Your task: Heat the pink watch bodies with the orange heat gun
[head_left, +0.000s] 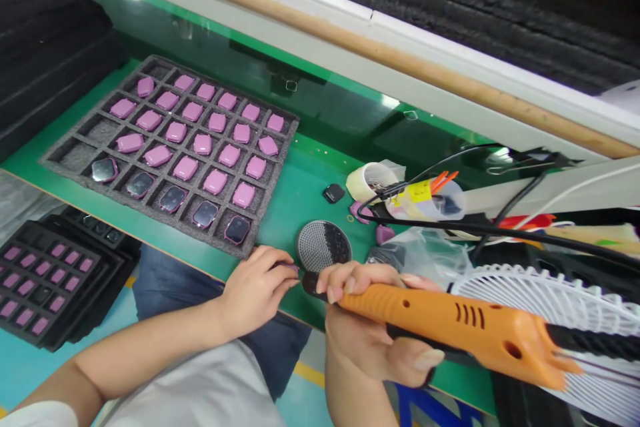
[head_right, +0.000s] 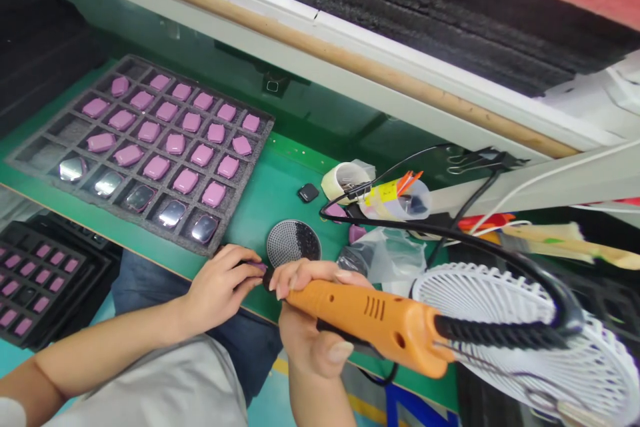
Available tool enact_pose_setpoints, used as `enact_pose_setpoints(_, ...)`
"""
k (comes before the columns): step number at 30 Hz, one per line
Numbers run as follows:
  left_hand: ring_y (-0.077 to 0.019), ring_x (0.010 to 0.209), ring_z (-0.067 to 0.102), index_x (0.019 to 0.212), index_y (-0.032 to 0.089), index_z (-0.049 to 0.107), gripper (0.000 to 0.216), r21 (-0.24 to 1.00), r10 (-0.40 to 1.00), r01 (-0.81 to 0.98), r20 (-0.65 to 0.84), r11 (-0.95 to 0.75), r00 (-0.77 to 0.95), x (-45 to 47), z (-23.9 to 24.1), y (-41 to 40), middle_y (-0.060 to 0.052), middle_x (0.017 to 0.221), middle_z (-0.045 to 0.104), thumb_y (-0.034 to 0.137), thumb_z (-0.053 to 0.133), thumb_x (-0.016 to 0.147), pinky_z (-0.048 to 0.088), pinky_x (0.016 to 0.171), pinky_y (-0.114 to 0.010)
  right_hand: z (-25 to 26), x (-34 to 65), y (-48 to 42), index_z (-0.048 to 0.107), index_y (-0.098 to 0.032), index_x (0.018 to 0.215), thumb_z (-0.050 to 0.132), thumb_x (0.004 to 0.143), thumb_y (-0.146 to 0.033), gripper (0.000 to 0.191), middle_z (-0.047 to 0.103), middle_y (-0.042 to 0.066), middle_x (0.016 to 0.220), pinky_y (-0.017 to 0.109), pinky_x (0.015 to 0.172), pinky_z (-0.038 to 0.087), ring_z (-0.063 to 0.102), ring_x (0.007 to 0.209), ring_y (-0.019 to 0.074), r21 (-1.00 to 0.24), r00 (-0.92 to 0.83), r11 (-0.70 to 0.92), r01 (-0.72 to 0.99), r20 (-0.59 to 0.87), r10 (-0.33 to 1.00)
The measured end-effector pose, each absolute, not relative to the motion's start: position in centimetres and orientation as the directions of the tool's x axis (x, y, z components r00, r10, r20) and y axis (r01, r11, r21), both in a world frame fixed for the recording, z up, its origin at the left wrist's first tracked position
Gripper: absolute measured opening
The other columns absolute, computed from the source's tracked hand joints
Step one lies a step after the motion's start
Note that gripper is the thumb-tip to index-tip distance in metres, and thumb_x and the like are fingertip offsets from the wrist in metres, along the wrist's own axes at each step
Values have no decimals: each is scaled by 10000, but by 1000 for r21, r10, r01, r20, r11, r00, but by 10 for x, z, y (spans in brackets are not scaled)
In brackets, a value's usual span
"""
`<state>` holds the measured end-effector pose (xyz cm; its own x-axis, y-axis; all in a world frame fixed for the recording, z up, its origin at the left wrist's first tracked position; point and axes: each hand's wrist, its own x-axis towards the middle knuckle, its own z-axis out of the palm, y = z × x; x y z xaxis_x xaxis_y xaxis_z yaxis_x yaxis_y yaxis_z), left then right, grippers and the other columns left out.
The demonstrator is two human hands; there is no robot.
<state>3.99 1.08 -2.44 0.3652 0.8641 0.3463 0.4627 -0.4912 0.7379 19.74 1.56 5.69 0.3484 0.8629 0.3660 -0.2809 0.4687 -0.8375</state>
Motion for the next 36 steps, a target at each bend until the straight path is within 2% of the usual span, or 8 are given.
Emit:
enact_pose_setpoints(10, -214, 1102, 736, 1107, 224, 788, 101, 768, 870, 427, 346, -477, 351, 40, -24, 11, -55, 1191, 796, 231, 688, 1117, 667, 937, -366, 53, 200, 13, 689, -359, 1345, 678, 1008, -649, 445, 694, -36, 893, 376, 534, 570, 614, 606, 177, -822, 330, 482, -303, 384, 862)
enact_pose_setpoints(21, -203, 1082, 755, 1094, 219, 793, 109, 791, 871, 389, 350, -471, 344, 37, -22, 13, -60, 1154, 807, 255, 695, 1123, 672, 935, -357, 57, 202, 10, 694, -385, 1317, 652, 991, -711, 462, 678, -40, 864, 374, 515, 560, 600, 583, 172, -843, 349, 467, -268, 367, 862)
enact_pose_setpoints(36, -207, 1085, 752, 1071, 217, 781, 103, 793, 874, 391, 343, -466, 346, 37, -24, 12, -63, 1154, 806, 233, 691, 1119, 661, 928, -353, 54, 198, 9, 678, -366, 1313, 653, 996, -708, 467, 659, -43, 871, 369, 532, 560, 603, 597, 169, -836, 344, 472, -279, 372, 862)
